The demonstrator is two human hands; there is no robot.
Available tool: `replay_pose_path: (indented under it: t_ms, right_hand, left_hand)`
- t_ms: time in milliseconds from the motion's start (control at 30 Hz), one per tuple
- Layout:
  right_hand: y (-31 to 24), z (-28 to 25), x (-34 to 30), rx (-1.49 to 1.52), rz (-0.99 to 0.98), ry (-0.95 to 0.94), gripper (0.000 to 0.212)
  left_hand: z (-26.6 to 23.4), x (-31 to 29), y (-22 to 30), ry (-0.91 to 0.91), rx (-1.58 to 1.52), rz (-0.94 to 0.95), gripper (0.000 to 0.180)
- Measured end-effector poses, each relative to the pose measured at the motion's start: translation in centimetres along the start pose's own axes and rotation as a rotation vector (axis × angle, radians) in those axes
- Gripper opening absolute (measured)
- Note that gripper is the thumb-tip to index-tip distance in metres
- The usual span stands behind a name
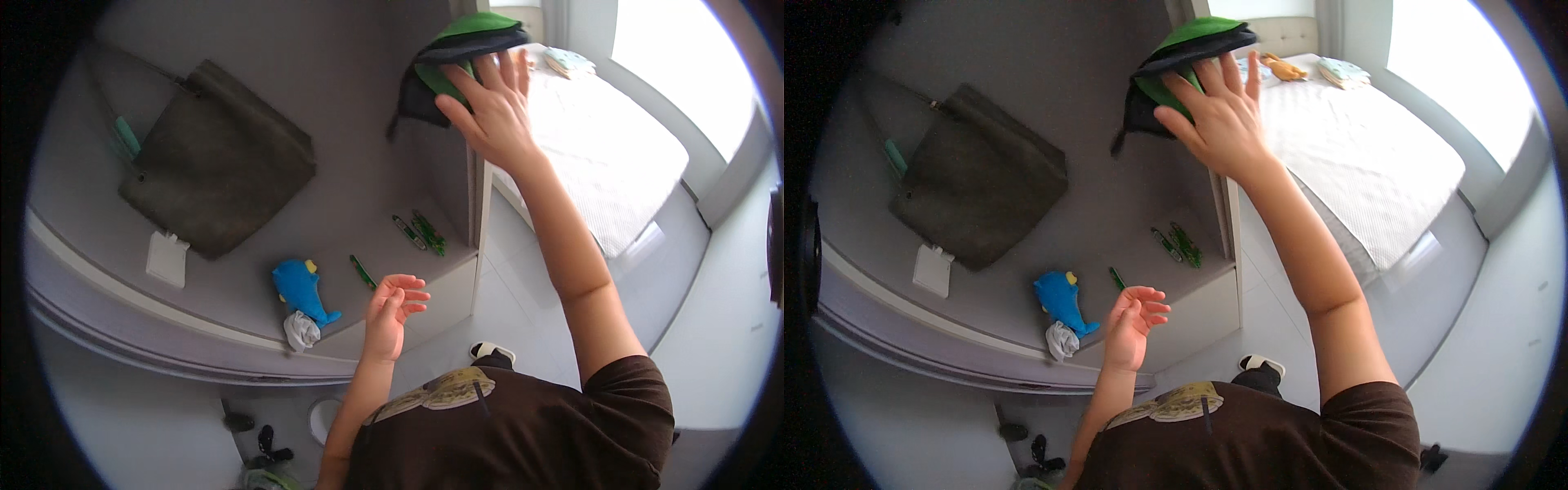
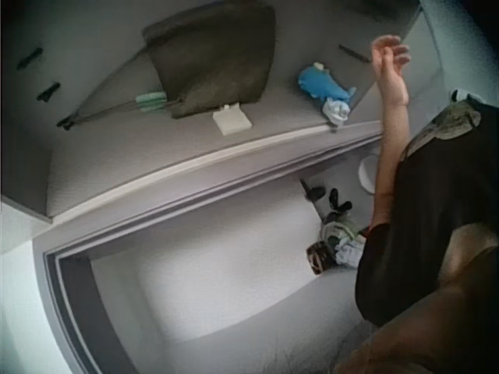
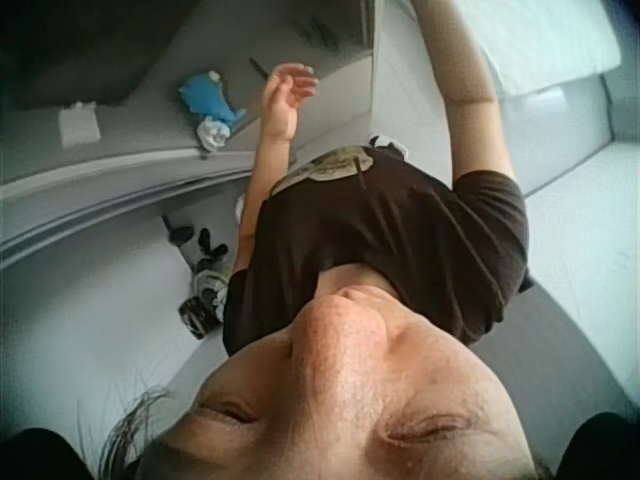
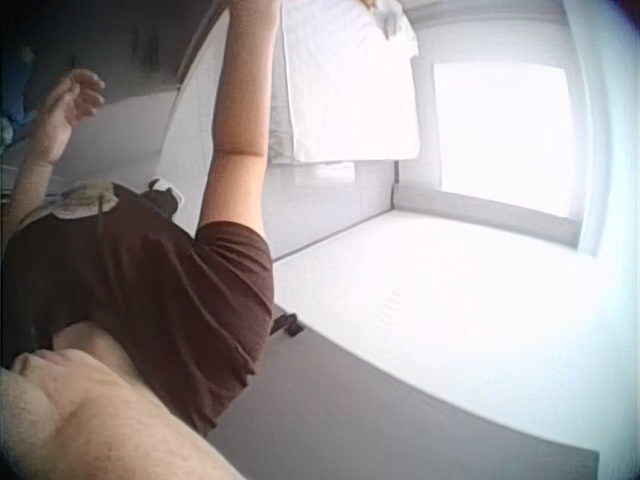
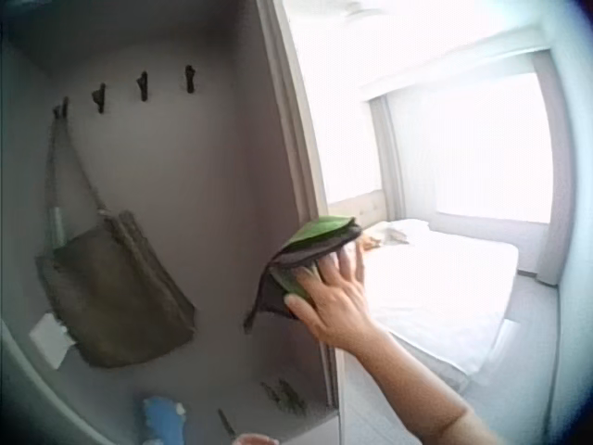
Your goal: The person wrings out a cloth in a basin, then uses it to wipe the exterior and interior surfaces of a closet and its shelf.
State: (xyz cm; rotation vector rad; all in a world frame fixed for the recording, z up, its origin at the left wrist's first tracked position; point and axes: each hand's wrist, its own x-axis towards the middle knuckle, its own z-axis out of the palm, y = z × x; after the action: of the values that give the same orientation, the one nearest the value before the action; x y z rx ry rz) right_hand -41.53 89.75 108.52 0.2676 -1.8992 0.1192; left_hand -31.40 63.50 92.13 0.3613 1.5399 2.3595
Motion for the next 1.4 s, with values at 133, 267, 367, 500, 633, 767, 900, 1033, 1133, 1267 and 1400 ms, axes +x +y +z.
replay_pose_path:
  t_ms: [133,267,367,500,633,767,900,1033,1133,1267,1400]
  right_hand:
    - [-0.3,2.8,-3.1,-0.194,0.055,-0.077,0.032]
    - [-2.2,4.2,-8.7,-0.205,0.105,-0.099,0.026]
    - [-3.3,5.8,-15.5,-0.172,0.158,-0.214,0.028]
    - [-5.7,7.7,-26.1,-0.085,0.249,-0.439,0.037]
    - [-7.2,8.2,-34.8,-0.009,0.307,-0.732,0.048]
    - [-6.9,8.8,-38.8,0.034,0.282,-0.692,0.042]
    - [-5.7,9.1,-38.5,0.090,0.313,-0.735,0.044]
    - [-3.6,9.4,-34.8,0.133,0.247,-0.565,0.040]
    - [-1.9,9.2,-29.4,0.052,0.128,-0.265,0.034]
    - [-2.4,7.1,-20.8,0.072,0.129,-0.094,0.039]
    - [-1.4,4.0,-14.0,0.139,0.118,-0.010,0.031]
  left_hand:
    - [-1.6,-1.9,-0.7,-0.056,-0.041,-0.143,0.022]
    - [-2.7,-2.6,0.0,-0.061,-0.019,-0.151,0.020]
    - [-3.1,-1.8,0.1,-0.052,-0.034,-0.150,0.020]
    - [-3.1,0.2,0.0,-0.015,-0.016,-0.109,0.020]
    - [-2.8,2.1,-0.4,0.019,0.036,-0.154,0.020]
    - [-2.4,5.2,-2.0,0.042,0.059,-0.122,0.020]
    - [-0.8,7.4,-3.9,0.025,0.082,-0.164,0.019]
    - [0.4,9.1,-4.5,-0.065,0.164,-0.218,0.018]
    - [1.7,10.6,-4.5,-0.187,0.314,-0.042,0.015]
    - [2.0,11.3,-3.6,-0.404,0.676,0.325,0.014]
    - [5.7,12.2,-1.2,-0.344,0.910,0.718,0.032]
